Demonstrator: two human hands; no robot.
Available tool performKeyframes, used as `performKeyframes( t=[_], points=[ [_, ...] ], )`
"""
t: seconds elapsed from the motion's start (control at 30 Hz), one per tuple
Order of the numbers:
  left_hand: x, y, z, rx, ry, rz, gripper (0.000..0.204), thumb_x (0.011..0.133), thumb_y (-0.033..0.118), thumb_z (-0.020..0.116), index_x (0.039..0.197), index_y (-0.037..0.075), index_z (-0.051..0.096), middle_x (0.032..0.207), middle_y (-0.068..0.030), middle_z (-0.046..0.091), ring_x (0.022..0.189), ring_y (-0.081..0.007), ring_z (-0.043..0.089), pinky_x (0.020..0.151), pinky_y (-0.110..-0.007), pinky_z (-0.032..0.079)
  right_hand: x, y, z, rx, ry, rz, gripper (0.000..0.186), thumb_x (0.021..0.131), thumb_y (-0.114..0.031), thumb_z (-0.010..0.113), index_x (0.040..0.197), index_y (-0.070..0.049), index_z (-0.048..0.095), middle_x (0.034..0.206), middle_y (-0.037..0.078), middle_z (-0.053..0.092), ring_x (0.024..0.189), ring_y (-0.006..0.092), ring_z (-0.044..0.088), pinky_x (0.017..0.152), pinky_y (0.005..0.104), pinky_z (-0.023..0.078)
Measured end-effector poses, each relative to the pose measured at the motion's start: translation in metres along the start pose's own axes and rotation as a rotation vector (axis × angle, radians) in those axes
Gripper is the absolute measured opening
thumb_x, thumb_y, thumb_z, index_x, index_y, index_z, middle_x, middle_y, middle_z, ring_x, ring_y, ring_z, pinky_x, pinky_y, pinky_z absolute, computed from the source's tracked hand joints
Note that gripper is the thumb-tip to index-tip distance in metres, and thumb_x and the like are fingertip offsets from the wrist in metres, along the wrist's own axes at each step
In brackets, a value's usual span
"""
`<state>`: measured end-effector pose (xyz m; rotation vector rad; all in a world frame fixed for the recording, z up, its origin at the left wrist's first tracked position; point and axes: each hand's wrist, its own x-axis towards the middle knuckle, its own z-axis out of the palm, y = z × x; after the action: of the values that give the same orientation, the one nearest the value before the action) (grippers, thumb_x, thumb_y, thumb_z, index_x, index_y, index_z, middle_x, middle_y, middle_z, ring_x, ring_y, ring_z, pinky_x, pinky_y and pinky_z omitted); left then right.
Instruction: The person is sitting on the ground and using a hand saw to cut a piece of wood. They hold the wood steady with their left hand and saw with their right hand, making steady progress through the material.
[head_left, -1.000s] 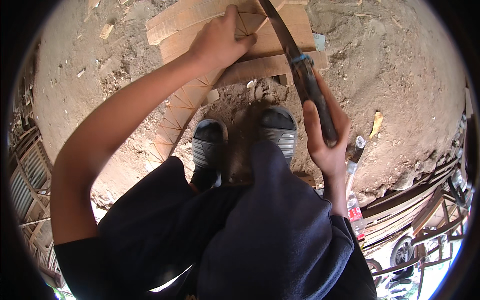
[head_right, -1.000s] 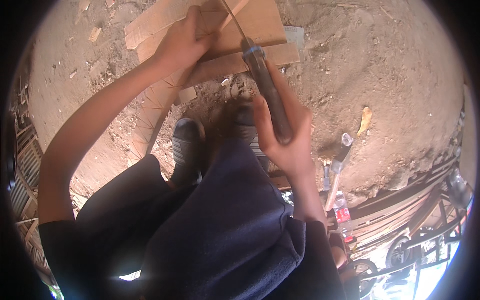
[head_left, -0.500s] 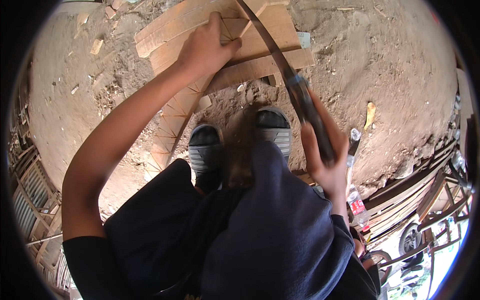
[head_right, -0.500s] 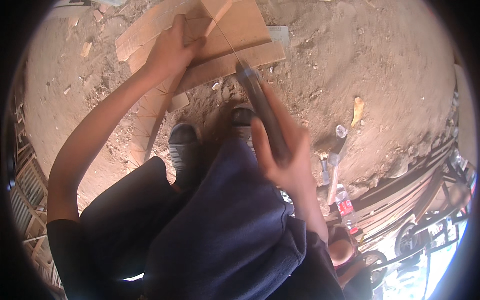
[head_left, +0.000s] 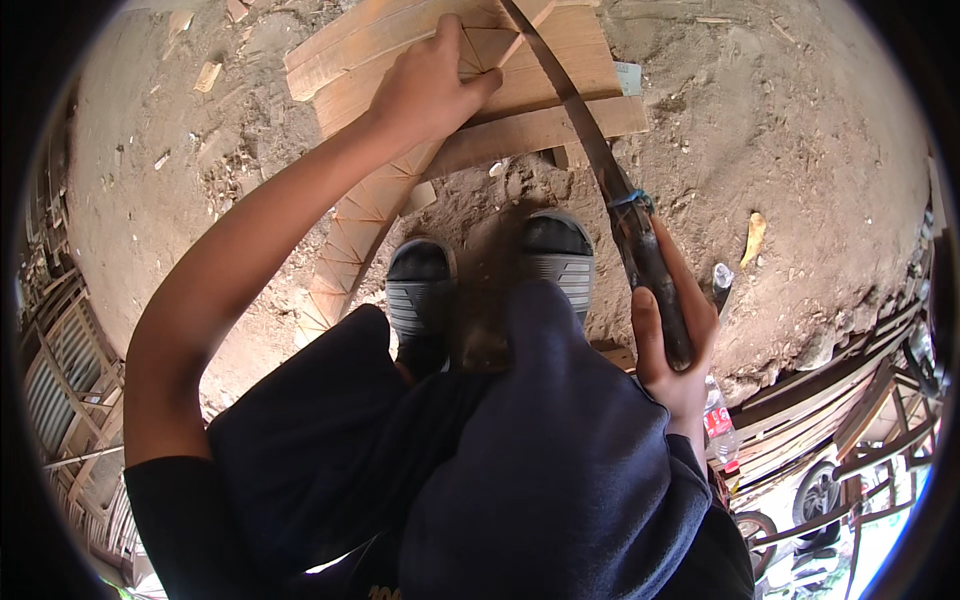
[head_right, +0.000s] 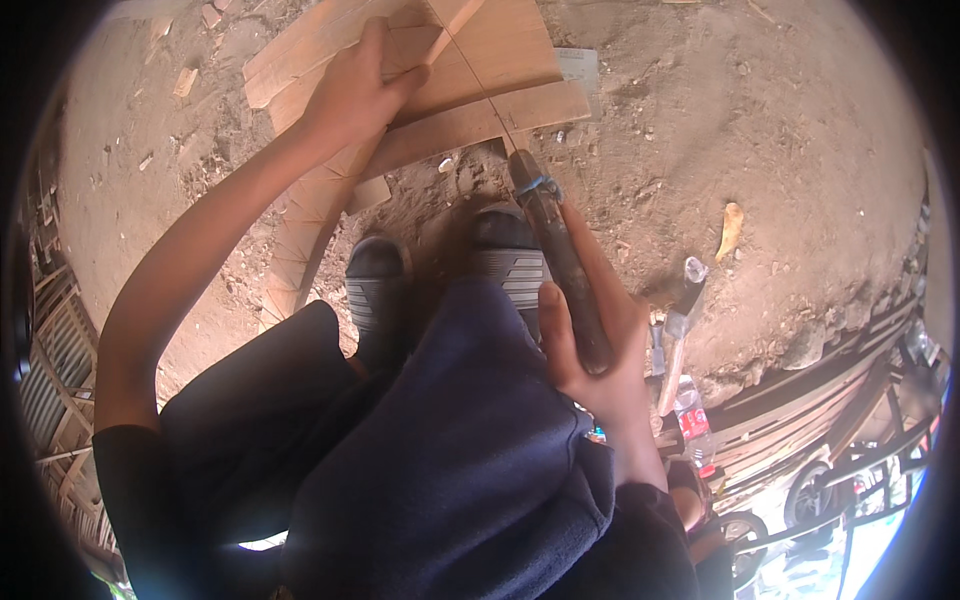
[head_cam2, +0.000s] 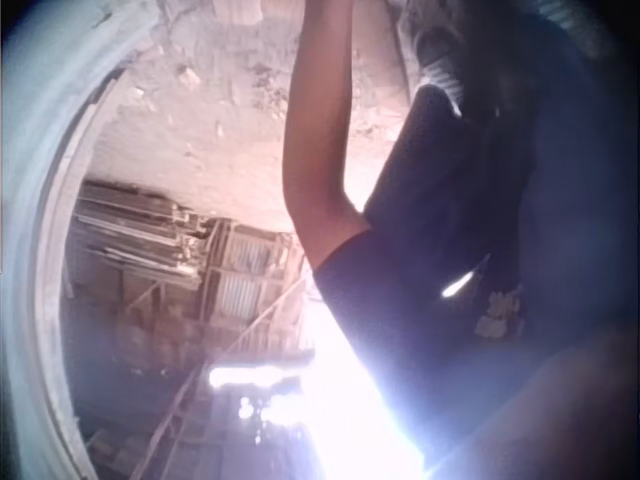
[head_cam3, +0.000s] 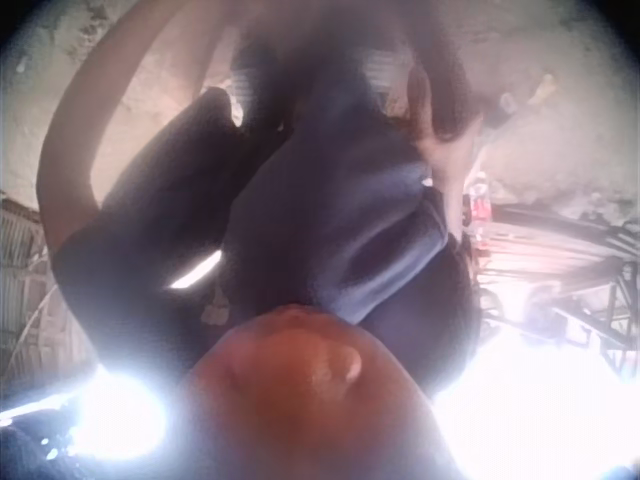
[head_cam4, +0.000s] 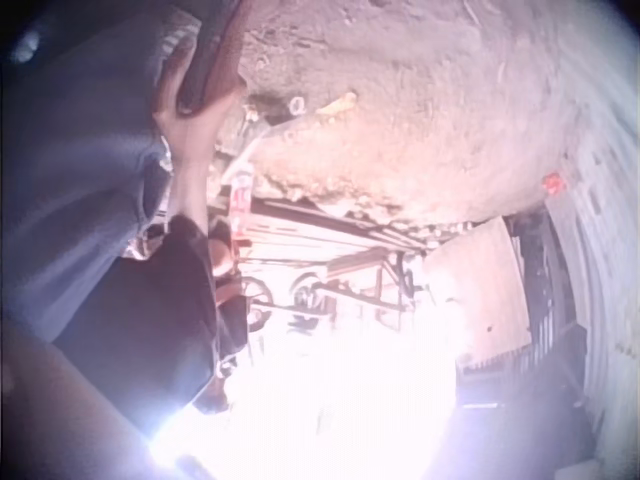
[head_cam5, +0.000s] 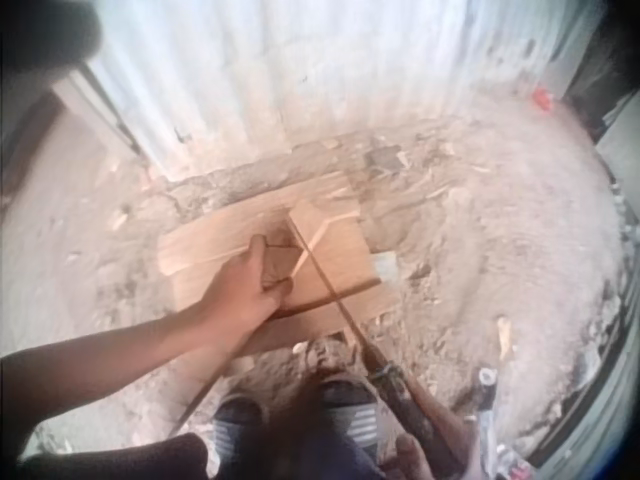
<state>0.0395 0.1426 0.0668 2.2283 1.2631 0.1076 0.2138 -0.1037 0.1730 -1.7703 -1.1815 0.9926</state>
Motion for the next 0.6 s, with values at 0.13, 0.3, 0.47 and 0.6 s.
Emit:
performKeyframes(
  t=[0.13,0.3,0.47,0.6],
  points=[
    [0.002,-0.005,0.002,-0.038,0.024,0.034,0.053,0.089,0.034,0.067,0.119,-0.002,0.041,0.091,-0.0314,0.067,0.088,-0.0477,0.066,0.075,-0.053,0.051,0.022,-0.017,0.016,0.095,-0.008,0.174,0.048,0.095,-0.012,0.055,0.14,0.006,0.05,0.129,0.024,0.063,0.121,0.0233,0.06,0.104,0.0337,0.043],
    [0.001,-0.007,0.004,-0.058,0.051,0.06,0.052,0.089,0.034,0.067,0.117,-0.002,0.042,0.089,-0.0307,0.067,0.087,-0.0481,0.066,0.074,-0.053,0.051,0.033,-0.002,0.015,0.013,-0.007,-0.007,0.051,0.093,-0.007,0.057,0.141,0.008,0.047,0.113,0.023,0.069,0.096,0.0182,0.067,0.085,0.0306,0.051],
    [0.003,0.001,0.001,0.002,0.014,0.033,0.052,0.089,0.033,0.067,0.117,-0.001,0.041,0.092,-0.0316,0.067,0.089,-0.049,0.066,0.075,-0.053,0.051,0.012,0.004,0.014,0.023,0.036,-0.039,0.051,0.093,-0.006,0.056,0.14,0.01,0.046,0.105,0.024,0.072,0.084,0.018,0.071,0.075,0.0303,0.054],
    [0.002,-0.003,0.004,-0.054,0.03,0.053,0.054,0.088,0.035,0.067,0.117,-0.002,0.042,0.093,-0.0332,0.066,0.09,-0.0495,0.066,0.078,-0.053,0.052,0.057,-0.012,0.026,0.085,0.019,0.127,0.049,0.094,-0.007,0.056,0.139,0.01,0.048,0.101,0.022,0.072,0.078,0.0158,0.069,0.071,0.0285,0.054]
  ],
)
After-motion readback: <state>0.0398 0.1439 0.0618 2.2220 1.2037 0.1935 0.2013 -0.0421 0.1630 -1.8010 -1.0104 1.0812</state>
